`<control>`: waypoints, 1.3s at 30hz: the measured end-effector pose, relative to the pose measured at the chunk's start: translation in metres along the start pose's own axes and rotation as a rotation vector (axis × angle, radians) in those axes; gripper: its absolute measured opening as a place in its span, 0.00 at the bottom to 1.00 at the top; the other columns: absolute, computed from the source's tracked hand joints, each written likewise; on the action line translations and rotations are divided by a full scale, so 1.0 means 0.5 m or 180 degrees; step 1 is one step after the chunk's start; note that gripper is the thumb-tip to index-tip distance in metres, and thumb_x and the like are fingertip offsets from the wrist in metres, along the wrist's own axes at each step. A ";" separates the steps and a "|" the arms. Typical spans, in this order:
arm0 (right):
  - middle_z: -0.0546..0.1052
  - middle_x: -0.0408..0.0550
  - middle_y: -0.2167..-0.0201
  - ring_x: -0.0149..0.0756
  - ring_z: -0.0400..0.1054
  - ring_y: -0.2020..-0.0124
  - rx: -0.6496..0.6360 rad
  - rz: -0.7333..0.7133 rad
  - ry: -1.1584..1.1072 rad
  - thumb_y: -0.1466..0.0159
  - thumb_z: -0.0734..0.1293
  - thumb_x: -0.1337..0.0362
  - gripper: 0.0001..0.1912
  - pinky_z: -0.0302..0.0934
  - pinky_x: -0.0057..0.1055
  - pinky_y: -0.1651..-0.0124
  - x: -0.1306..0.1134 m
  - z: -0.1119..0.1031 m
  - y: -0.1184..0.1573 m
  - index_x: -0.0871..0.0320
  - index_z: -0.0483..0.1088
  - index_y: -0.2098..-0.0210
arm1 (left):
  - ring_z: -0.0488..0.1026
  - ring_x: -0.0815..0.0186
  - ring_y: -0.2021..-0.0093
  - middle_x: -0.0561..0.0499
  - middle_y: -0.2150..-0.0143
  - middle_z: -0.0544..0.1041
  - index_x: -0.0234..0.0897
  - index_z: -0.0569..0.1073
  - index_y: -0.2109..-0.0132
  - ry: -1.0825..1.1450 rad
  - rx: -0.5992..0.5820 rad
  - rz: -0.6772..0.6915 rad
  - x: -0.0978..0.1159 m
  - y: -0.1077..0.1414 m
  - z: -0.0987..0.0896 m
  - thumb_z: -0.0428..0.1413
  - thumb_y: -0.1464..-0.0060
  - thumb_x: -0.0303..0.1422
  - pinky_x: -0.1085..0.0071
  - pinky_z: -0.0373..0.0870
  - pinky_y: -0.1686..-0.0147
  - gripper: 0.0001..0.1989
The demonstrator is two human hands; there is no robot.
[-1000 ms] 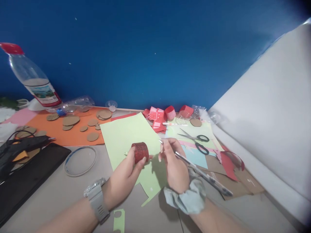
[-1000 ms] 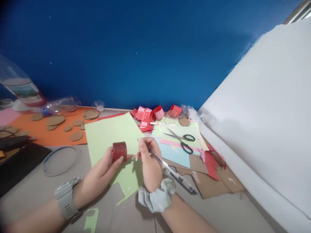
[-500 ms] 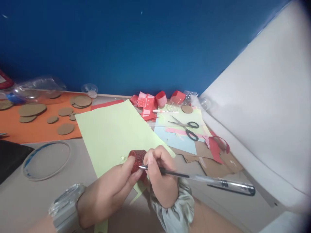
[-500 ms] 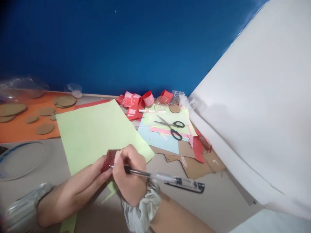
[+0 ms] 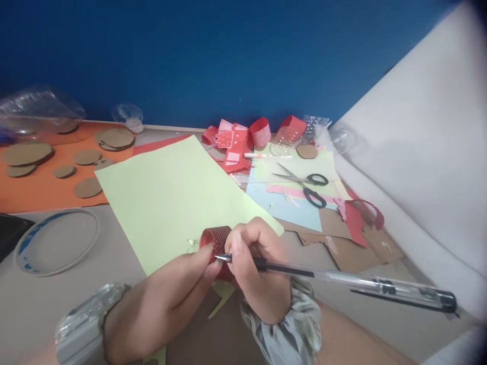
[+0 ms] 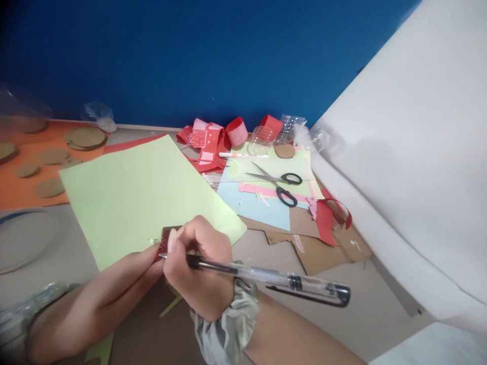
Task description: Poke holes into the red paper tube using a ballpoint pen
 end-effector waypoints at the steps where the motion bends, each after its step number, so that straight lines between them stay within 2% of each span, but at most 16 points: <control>1: 0.62 0.37 0.79 0.28 0.54 0.79 0.0037 0.0014 -0.0016 0.31 0.64 0.64 0.15 0.51 0.29 0.76 -0.001 0.001 -0.002 0.52 0.58 0.73 | 0.75 0.63 0.61 0.55 0.62 0.80 0.43 0.71 0.58 0.0024 -0.0029 -0.0017 0.000 -0.001 0.000 0.42 0.25 0.41 0.71 0.72 0.55 0.17; 5: 0.61 0.37 0.79 0.29 0.53 0.78 0.0099 0.0066 -0.0045 0.34 0.64 0.66 0.15 0.52 0.29 0.74 -0.003 0.005 -0.009 0.52 0.55 0.74 | 0.76 0.62 0.58 0.54 0.60 0.80 0.43 0.73 0.56 -0.0052 0.0011 0.0008 0.001 -0.005 -0.003 0.43 0.25 0.41 0.72 0.74 0.55 0.16; 10: 0.58 0.36 0.80 0.29 0.53 0.78 0.0042 0.0102 0.0053 0.33 0.64 0.64 0.16 0.51 0.29 0.74 0.003 0.003 -0.010 0.52 0.55 0.74 | 0.76 0.62 0.54 0.53 0.54 0.81 0.44 0.73 0.48 -0.0065 -0.0015 0.0205 0.006 -0.008 -0.004 0.42 0.25 0.37 0.71 0.75 0.52 0.14; 16: 0.58 0.36 0.80 0.28 0.52 0.78 -0.0176 0.0055 0.0049 0.32 0.64 0.66 0.16 0.51 0.29 0.74 0.004 0.002 -0.011 0.52 0.55 0.74 | 0.76 0.61 0.60 0.53 0.62 0.77 0.43 0.69 0.57 -0.0460 -0.0087 0.0036 0.002 -0.005 -0.007 0.42 0.26 0.38 0.70 0.75 0.56 0.13; 20: 0.55 0.35 0.79 0.29 0.50 0.78 -0.0172 0.0081 0.0003 0.31 0.62 0.66 0.16 0.50 0.28 0.74 0.007 -0.001 -0.011 0.52 0.54 0.73 | 0.74 0.63 0.62 0.54 0.61 0.76 0.43 0.67 0.58 -0.0403 -0.0203 0.0040 0.006 -0.010 -0.005 0.41 0.25 0.38 0.70 0.73 0.56 0.13; 22: 0.56 0.36 0.79 0.29 0.50 0.77 -0.0203 0.0093 0.0028 0.30 0.62 0.66 0.16 0.49 0.28 0.74 0.009 -0.001 -0.011 0.52 0.54 0.73 | 0.73 0.63 0.64 0.54 0.63 0.75 0.43 0.66 0.59 -0.0369 -0.0160 -0.0002 0.009 -0.010 -0.006 0.40 0.25 0.38 0.70 0.72 0.59 0.14; 27: 0.55 0.35 0.80 0.29 0.49 0.78 -0.0116 0.0076 0.0028 0.30 0.62 0.65 0.16 0.48 0.29 0.75 0.008 -0.001 -0.011 0.52 0.54 0.73 | 0.74 0.63 0.62 0.54 0.61 0.77 0.43 0.65 0.58 -0.0287 -0.0322 0.0007 0.013 -0.007 -0.005 0.39 0.25 0.37 0.71 0.72 0.57 0.14; 33: 0.55 0.35 0.80 0.28 0.49 0.78 -0.0092 0.0050 -0.0061 0.30 0.62 0.66 0.17 0.47 0.29 0.75 0.008 0.001 -0.011 0.52 0.54 0.73 | 0.73 0.64 0.63 0.56 0.62 0.77 0.43 0.66 0.58 -0.0202 -0.0215 0.0062 0.015 -0.012 -0.004 0.39 0.25 0.37 0.72 0.71 0.57 0.14; 39: 0.56 0.34 0.80 0.28 0.49 0.78 -0.0123 0.0038 -0.0081 0.30 0.63 0.66 0.16 0.47 0.28 0.75 0.011 0.001 -0.010 0.52 0.55 0.73 | 0.73 0.65 0.62 0.56 0.61 0.76 0.42 0.66 0.58 -0.0154 -0.0299 -0.0005 0.017 -0.012 -0.003 0.39 0.24 0.36 0.73 0.71 0.56 0.14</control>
Point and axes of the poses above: each hand's wrist, its own y-axis away from the middle knuckle, its own z-axis out of the palm, x = y × z, the point moved 3 cm from there along -y, towards the middle knuckle
